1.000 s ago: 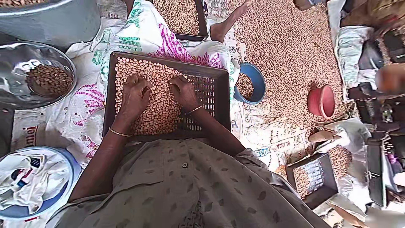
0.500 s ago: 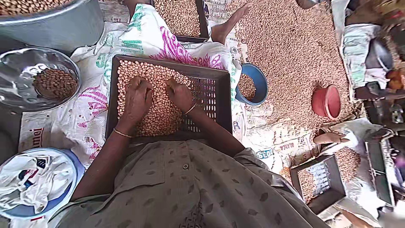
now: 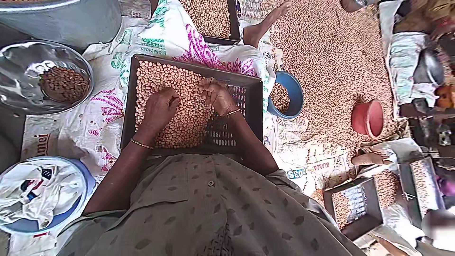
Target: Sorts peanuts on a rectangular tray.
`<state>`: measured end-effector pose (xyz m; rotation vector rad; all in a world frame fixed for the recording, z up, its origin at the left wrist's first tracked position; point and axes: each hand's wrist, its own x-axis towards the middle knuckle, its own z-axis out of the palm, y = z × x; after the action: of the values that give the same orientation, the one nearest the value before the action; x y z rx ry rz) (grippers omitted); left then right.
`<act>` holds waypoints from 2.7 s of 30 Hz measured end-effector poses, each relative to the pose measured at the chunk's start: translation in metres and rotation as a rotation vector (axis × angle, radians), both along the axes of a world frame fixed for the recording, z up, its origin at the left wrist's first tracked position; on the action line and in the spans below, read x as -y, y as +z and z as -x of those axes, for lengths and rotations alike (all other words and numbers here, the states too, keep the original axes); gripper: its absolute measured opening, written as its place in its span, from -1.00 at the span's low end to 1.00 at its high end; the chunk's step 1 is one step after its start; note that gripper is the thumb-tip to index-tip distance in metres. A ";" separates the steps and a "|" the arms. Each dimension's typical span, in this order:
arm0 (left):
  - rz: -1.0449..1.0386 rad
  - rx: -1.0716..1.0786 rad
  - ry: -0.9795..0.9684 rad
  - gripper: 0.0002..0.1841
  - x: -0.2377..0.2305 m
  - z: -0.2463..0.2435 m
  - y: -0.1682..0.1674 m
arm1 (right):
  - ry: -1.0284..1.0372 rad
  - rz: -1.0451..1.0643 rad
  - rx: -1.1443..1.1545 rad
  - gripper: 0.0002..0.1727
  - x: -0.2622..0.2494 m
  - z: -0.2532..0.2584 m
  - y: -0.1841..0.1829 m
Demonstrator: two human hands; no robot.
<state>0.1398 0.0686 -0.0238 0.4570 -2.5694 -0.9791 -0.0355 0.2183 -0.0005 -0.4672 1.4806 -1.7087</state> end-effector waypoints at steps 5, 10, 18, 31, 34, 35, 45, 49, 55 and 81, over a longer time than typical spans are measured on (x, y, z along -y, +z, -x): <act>0.066 0.160 0.007 -0.77 -0.005 0.000 0.011 | 0.201 -0.153 -0.245 -0.86 0.001 -0.017 0.006; 0.101 0.118 -0.029 -0.80 -0.003 0.000 0.005 | 0.313 -0.220 -0.430 -0.83 -0.001 -0.018 0.000; -0.717 -0.200 0.069 -0.89 0.008 -0.006 0.008 | 0.252 -0.147 -0.264 -0.84 -0.004 -0.022 0.009; -1.450 0.176 -0.073 -0.45 -0.027 -0.033 0.038 | 0.181 -0.051 -0.955 -0.77 -0.025 -0.060 0.037; -1.515 0.055 -0.098 -0.59 -0.016 -0.048 0.027 | 0.323 -0.189 -1.028 -0.83 -0.042 -0.053 0.010; -1.495 0.020 -0.082 -0.60 -0.009 -0.052 0.022 | 0.370 -0.241 -1.092 -0.83 -0.046 -0.055 0.000; -0.987 -0.103 0.250 -0.68 0.008 -0.080 0.026 | 0.421 -0.434 -1.252 -0.86 -0.046 -0.064 -0.026; -0.604 -0.065 0.136 -0.87 0.004 -0.081 0.012 | 0.273 -0.422 -1.196 -0.84 -0.054 -0.056 -0.021; -0.258 0.084 -0.038 -0.93 -0.004 -0.081 0.002 | -0.255 -0.118 -0.472 -0.87 -0.082 -0.019 0.014; 0.062 0.124 -0.090 -0.85 -0.017 -0.075 -0.011 | 0.620 -0.204 -1.183 -0.91 -0.036 -0.107 -0.021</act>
<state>0.2145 0.0852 -0.0345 0.3995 -2.7444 -0.9242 0.0716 0.2540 -0.0210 -1.7972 1.9218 -0.7118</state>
